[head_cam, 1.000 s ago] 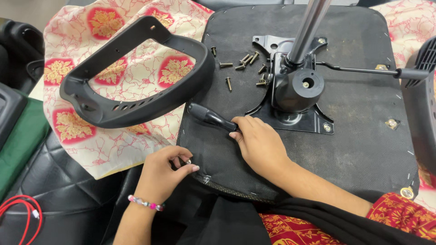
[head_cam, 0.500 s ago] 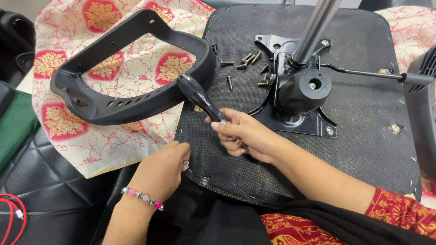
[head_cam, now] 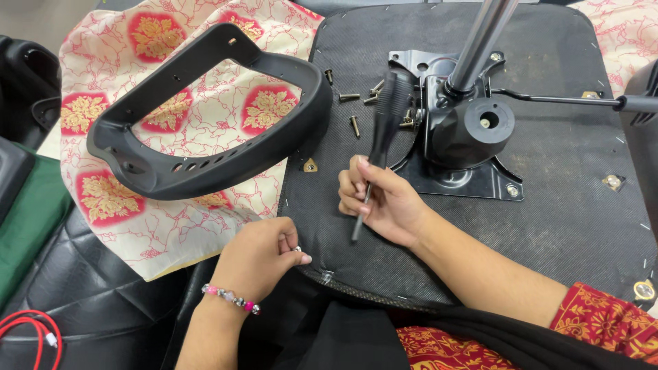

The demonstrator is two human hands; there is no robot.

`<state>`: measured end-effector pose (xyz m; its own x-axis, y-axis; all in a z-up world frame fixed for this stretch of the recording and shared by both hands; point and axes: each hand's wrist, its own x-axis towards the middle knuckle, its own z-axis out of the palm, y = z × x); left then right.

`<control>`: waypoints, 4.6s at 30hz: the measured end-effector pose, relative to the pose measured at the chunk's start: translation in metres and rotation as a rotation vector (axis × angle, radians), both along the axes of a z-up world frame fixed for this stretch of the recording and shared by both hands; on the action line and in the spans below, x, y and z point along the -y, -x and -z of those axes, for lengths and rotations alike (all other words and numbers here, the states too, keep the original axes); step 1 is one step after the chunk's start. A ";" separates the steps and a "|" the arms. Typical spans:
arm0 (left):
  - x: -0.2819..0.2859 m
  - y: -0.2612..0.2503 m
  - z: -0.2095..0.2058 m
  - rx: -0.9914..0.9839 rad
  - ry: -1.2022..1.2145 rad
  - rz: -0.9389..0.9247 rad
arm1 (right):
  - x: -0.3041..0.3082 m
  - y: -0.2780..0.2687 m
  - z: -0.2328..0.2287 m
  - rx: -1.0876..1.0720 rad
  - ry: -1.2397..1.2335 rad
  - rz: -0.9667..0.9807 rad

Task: The person assembles a black plastic chair frame by inserting and tightening screws with a screwdriver. They align the frame to the base, secure multiple fasteners, and adjust the position of the frame during the process.

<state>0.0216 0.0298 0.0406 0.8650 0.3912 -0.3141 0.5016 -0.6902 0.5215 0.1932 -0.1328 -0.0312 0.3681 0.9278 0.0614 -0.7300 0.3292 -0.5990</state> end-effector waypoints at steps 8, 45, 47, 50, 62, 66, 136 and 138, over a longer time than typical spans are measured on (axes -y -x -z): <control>-0.013 0.004 0.017 0.295 0.083 0.257 | -0.003 0.000 0.007 0.084 -0.022 -0.056; 0.024 -0.006 0.009 -0.263 -0.501 0.020 | 0.028 0.024 -0.018 1.054 0.455 0.206; 0.024 -0.003 0.011 -0.158 -0.511 0.057 | 0.026 0.026 -0.017 1.087 0.412 0.251; 0.022 0.000 0.006 -0.113 -0.340 -0.010 | 0.027 0.029 -0.015 1.063 0.413 0.283; 0.034 -0.003 0.007 -0.212 -0.462 -0.060 | 0.032 0.029 -0.019 1.157 0.372 0.294; 0.029 0.002 0.009 -0.074 -0.416 -0.013 | 0.032 0.029 -0.018 1.096 0.386 0.271; 0.037 0.040 0.077 0.755 0.280 -0.483 | -0.021 0.083 -0.062 1.496 0.434 0.307; 0.037 0.040 0.077 0.745 0.256 -0.471 | -0.025 0.081 -0.064 1.538 0.350 0.332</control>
